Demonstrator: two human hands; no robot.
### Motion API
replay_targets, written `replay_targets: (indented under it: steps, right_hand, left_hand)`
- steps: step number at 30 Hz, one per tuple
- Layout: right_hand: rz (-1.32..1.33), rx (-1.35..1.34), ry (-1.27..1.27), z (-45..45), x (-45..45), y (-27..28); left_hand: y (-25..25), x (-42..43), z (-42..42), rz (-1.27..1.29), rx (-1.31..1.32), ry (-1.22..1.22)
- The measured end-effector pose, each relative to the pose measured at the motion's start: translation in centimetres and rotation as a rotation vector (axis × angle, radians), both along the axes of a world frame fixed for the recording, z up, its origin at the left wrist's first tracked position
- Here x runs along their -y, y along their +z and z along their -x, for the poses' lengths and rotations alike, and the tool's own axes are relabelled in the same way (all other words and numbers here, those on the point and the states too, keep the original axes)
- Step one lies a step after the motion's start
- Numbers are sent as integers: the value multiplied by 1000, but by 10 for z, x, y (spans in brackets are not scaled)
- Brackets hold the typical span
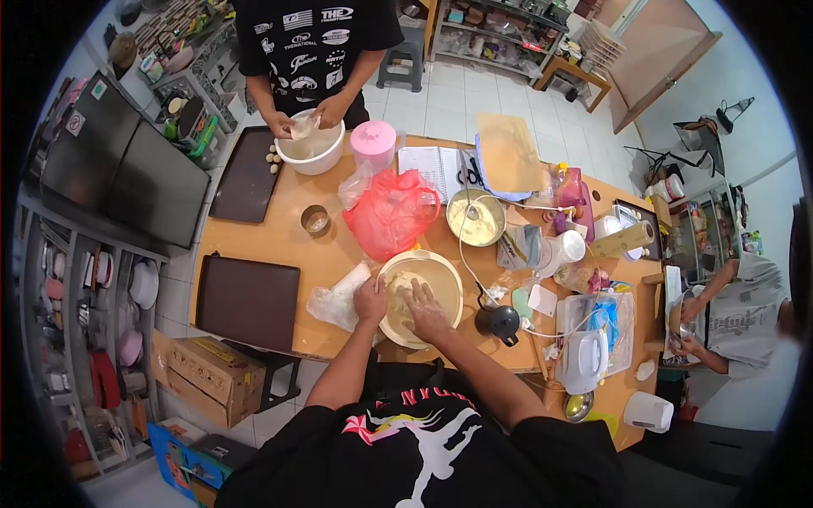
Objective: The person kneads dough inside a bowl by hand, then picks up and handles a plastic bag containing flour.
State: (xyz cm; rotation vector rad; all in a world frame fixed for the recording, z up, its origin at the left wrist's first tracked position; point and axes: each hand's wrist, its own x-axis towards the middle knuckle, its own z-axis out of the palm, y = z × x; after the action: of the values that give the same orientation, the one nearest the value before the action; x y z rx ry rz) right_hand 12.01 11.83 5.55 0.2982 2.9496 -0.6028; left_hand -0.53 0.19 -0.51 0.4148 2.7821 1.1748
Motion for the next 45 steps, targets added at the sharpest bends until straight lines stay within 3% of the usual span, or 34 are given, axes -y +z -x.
replay_targets:
  steps: [5, 11, 15, 18, 21, 25, 28, 31, 37, 45]
  right_hand:
    - [-289, -108, -92, 25, 22, -59]
    - [144, 116, -239, 54, -9, -26]
    - [395, -99, -371, 53, -33, -43]
    - [553, 171, -443, 50, -56, -57]
    - [454, 247, -398, 30, -47, -4]
    - [114, 529, -284, 35, -23, 31]
    - [-165, 332, -341, 41, 6, 31]
    - [-238, -54, -302, 40, 20, -16]
    - [42, 45, -201, 47, 0, -27]
    - [128, 172, -308, 64, -20, -32]
  left_hand:
    - [3, 2, 0, 22, 0, 17]
    - [3, -1, -2, 6, -24, 49]
    - [3, 0, -1, 63, -13, 13]
    - [5, 2, -2, 72, 4, 3]
    - [1, 0, 0, 84, -16, 5]
    - [2, 0, -1, 86, 11, -9]
    - [2, 1, -1, 83, 44, 0]
    - [7, -2, 0, 84, 67, 6]
    - [1, 0, -1, 40, 37, -4]
    - [2, -1, 0, 77, 20, -7]
